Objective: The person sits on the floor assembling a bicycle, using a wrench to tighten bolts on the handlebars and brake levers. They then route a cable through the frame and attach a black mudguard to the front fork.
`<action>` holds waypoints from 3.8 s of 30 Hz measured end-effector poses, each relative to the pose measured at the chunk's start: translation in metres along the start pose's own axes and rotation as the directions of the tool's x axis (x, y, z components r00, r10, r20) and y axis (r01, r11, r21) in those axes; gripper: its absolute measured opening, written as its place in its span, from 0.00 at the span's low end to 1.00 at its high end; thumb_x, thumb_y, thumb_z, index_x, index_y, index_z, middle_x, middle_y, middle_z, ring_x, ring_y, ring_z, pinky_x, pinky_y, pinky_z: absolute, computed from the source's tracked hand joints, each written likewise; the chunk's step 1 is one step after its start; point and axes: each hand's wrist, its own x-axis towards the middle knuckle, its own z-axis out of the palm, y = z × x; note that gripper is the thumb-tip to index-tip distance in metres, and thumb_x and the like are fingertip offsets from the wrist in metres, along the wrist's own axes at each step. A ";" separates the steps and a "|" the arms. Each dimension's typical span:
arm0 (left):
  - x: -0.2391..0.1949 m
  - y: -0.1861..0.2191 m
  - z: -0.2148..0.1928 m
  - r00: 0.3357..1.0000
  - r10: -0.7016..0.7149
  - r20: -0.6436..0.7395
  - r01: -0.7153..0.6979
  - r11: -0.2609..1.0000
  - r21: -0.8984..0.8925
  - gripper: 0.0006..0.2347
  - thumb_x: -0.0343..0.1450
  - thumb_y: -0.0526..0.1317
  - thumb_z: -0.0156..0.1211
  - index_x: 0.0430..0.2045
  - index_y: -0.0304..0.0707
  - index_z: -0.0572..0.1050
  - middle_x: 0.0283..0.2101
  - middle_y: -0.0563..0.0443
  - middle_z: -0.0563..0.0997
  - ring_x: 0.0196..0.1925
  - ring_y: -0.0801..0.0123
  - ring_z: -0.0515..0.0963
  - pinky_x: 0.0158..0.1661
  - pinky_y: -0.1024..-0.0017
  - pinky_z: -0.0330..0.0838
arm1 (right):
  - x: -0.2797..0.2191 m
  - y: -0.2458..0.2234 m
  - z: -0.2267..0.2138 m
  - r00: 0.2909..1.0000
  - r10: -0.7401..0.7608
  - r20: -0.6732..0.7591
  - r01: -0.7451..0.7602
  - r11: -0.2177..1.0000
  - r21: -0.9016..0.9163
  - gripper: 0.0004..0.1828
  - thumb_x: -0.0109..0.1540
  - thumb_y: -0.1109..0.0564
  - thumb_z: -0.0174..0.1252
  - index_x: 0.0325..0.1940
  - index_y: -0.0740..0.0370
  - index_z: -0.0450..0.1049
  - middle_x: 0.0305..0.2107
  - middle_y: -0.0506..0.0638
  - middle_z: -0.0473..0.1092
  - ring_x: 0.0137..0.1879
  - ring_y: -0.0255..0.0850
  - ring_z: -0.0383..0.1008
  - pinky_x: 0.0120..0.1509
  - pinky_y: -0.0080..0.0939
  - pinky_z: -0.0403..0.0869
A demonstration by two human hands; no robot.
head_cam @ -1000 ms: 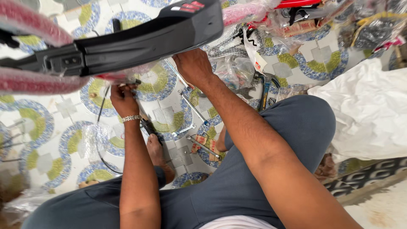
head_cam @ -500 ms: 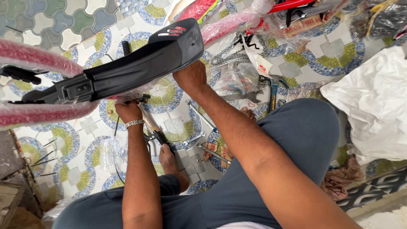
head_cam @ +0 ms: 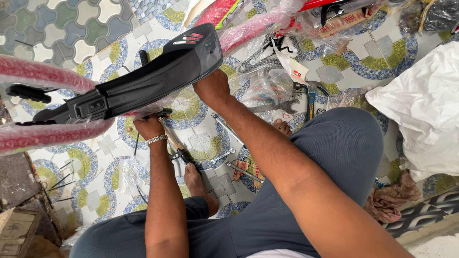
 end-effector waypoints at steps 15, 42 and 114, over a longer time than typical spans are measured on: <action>-0.003 -0.036 -0.014 0.995 -0.092 -0.044 0.067 0.916 -0.395 0.03 0.72 0.27 0.61 0.35 0.30 0.79 0.36 0.51 0.83 0.35 0.75 0.79 0.37 0.74 0.73 | -0.014 -0.008 0.006 0.996 -0.076 0.041 0.075 0.997 0.015 0.07 0.63 0.61 0.54 0.44 0.65 0.74 0.36 0.63 0.75 0.44 0.61 0.76 0.50 0.62 0.74; -0.012 0.007 0.007 0.986 0.000 -0.165 -0.002 1.000 -0.009 0.03 0.71 0.30 0.63 0.28 0.26 0.79 0.29 0.49 0.84 0.28 0.74 0.77 0.32 0.72 0.72 | -0.001 0.013 0.035 0.896 -0.261 0.361 0.410 0.798 -0.442 0.20 0.59 0.60 0.55 0.55 0.63 0.75 0.53 0.60 0.72 0.57 0.53 0.73 0.52 0.55 0.72; -0.033 -0.001 -0.005 0.936 0.333 -0.116 -0.223 0.812 0.539 0.07 0.68 0.33 0.63 0.36 0.28 0.77 0.39 0.35 0.79 0.51 0.42 0.76 0.52 0.45 0.64 | 0.031 0.042 -0.130 0.939 -0.305 -0.160 0.249 0.923 -0.294 0.05 0.64 0.55 0.59 0.41 0.56 0.80 0.43 0.55 0.76 0.37 0.58 0.78 0.42 0.60 0.75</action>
